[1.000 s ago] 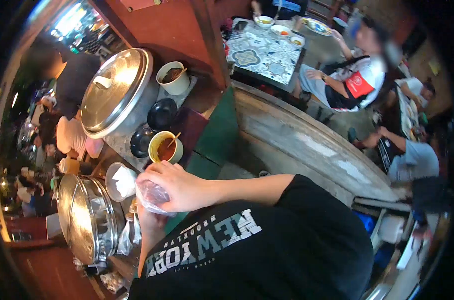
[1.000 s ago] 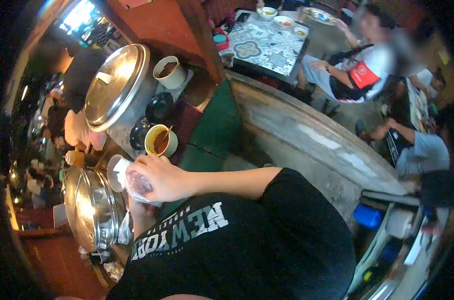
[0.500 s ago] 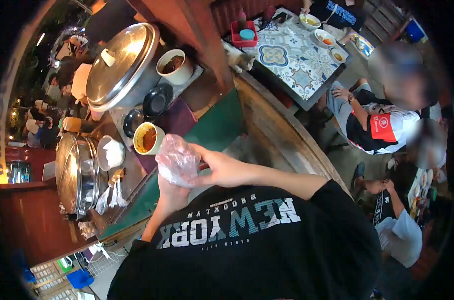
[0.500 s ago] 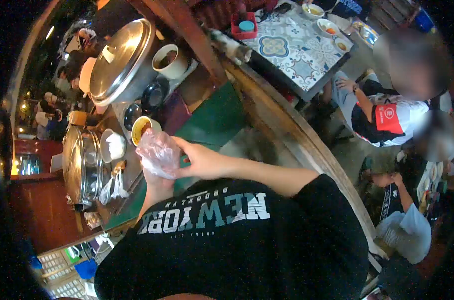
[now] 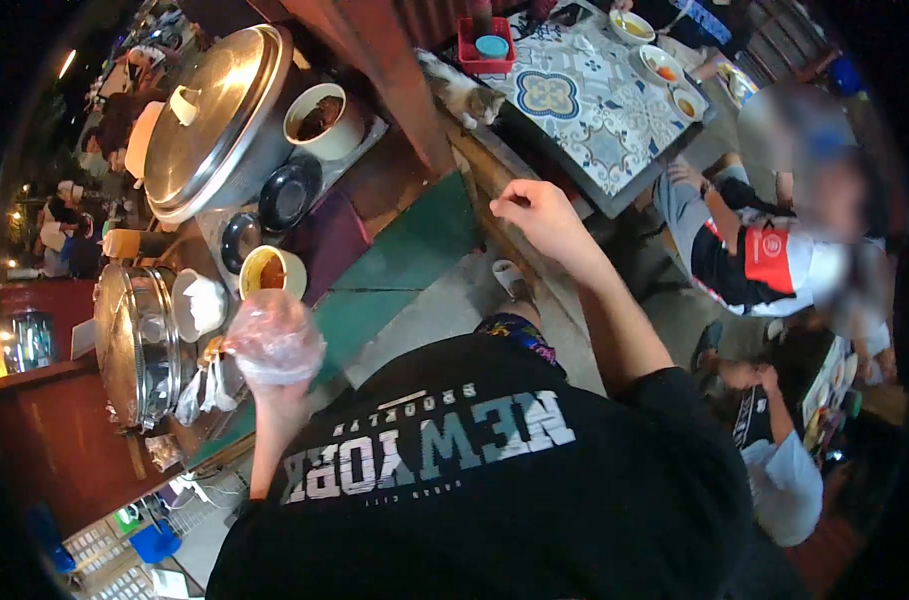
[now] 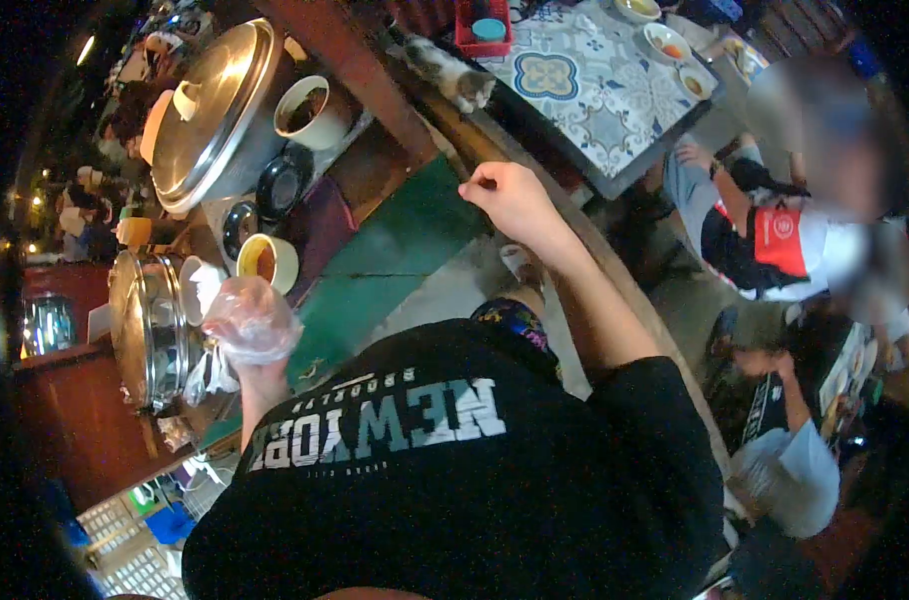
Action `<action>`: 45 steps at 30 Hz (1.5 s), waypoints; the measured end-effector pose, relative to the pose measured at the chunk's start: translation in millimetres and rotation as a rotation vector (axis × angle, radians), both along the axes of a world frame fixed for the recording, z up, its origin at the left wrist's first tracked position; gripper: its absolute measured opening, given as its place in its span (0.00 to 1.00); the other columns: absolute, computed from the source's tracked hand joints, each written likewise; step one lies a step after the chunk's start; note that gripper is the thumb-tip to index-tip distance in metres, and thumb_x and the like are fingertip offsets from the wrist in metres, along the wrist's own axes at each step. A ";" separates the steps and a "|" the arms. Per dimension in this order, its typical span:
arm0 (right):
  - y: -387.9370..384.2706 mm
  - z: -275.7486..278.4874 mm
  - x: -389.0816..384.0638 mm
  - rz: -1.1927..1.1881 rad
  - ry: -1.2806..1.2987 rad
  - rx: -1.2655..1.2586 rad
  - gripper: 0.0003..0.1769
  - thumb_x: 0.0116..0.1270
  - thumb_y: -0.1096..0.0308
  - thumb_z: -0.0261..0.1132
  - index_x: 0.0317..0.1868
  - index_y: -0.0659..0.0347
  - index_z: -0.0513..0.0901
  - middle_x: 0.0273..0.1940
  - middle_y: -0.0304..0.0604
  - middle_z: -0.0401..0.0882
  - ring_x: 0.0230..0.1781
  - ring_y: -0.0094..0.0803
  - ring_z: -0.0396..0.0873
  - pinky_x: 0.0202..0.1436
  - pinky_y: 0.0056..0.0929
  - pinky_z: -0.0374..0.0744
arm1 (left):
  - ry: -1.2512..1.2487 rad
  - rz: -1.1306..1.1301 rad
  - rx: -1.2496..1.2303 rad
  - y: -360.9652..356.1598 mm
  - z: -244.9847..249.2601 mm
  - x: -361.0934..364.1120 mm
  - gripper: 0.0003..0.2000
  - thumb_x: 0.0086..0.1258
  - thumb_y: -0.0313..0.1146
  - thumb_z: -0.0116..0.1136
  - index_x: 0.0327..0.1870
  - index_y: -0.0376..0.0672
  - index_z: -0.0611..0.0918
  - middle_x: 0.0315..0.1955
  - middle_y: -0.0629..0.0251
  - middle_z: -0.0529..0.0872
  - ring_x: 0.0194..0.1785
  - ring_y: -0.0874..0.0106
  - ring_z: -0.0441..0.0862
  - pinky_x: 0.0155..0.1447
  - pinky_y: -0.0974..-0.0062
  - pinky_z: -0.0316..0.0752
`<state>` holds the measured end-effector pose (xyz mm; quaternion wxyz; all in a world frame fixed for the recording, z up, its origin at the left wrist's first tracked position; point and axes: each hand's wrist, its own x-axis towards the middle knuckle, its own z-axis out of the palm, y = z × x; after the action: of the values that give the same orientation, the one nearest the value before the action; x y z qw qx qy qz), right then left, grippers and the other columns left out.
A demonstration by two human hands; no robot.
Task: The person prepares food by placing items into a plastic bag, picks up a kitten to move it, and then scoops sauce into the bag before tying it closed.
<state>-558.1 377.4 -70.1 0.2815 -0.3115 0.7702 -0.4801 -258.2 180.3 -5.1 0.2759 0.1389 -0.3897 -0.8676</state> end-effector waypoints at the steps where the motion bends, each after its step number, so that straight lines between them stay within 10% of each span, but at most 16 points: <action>1: -5.2 -4.4 -17.3 -0.039 -0.024 -0.018 0.14 0.59 0.60 0.65 0.31 0.66 0.80 0.22 0.44 0.76 0.25 0.25 0.72 0.32 0.28 0.71 | 0.149 -0.097 0.103 -5.3 2.4 -12.3 0.19 0.56 0.48 0.64 0.45 0.53 0.75 0.34 0.71 0.74 0.37 0.70 0.73 0.36 0.74 0.73; 9: -107.2 -109.4 -231.9 -0.287 -0.331 -0.396 0.13 0.64 0.62 0.55 0.37 0.61 0.81 0.31 0.35 0.79 0.29 0.22 0.75 0.35 0.20 0.71 | 0.236 0.054 0.320 -19.9 13.0 -65.3 0.16 0.54 0.44 0.65 0.43 0.53 0.77 0.33 0.71 0.76 0.35 0.71 0.73 0.36 0.73 0.72; 17: -233.1 -282.8 -372.4 0.045 -0.292 -0.085 0.22 0.65 0.51 0.60 0.45 0.63 0.81 0.35 0.42 0.81 0.34 0.31 0.79 0.42 0.30 0.76 | 0.180 0.217 0.299 5.5 19.3 -98.7 0.18 0.54 0.48 0.65 0.42 0.53 0.77 0.32 0.70 0.76 0.33 0.70 0.73 0.34 0.73 0.72; 36: -317.7 -296.8 -331.0 0.250 -1.635 -0.151 0.39 0.63 0.34 0.51 0.58 0.60 0.74 0.53 0.46 0.78 0.51 0.41 0.77 0.59 0.39 0.71 | 0.131 0.449 0.315 38.7 20.8 -124.3 0.22 0.52 0.55 0.64 0.41 0.51 0.78 0.30 0.68 0.76 0.30 0.69 0.73 0.31 0.70 0.71; 45: -310.4 -264.8 -324.1 0.259 -1.632 -0.086 0.32 0.62 0.37 0.56 0.51 0.58 0.78 0.44 0.47 0.81 0.40 0.43 0.80 0.47 0.46 0.78 | 0.140 0.454 0.297 49.7 17.2 -121.3 0.24 0.51 0.59 0.64 0.41 0.51 0.79 0.29 0.68 0.76 0.28 0.68 0.73 0.29 0.69 0.71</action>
<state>-882.1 67.1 -334.9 0.7930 0.0381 0.2627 -0.5483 -379.5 230.1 12.0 0.4661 0.2011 -0.1972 -0.8387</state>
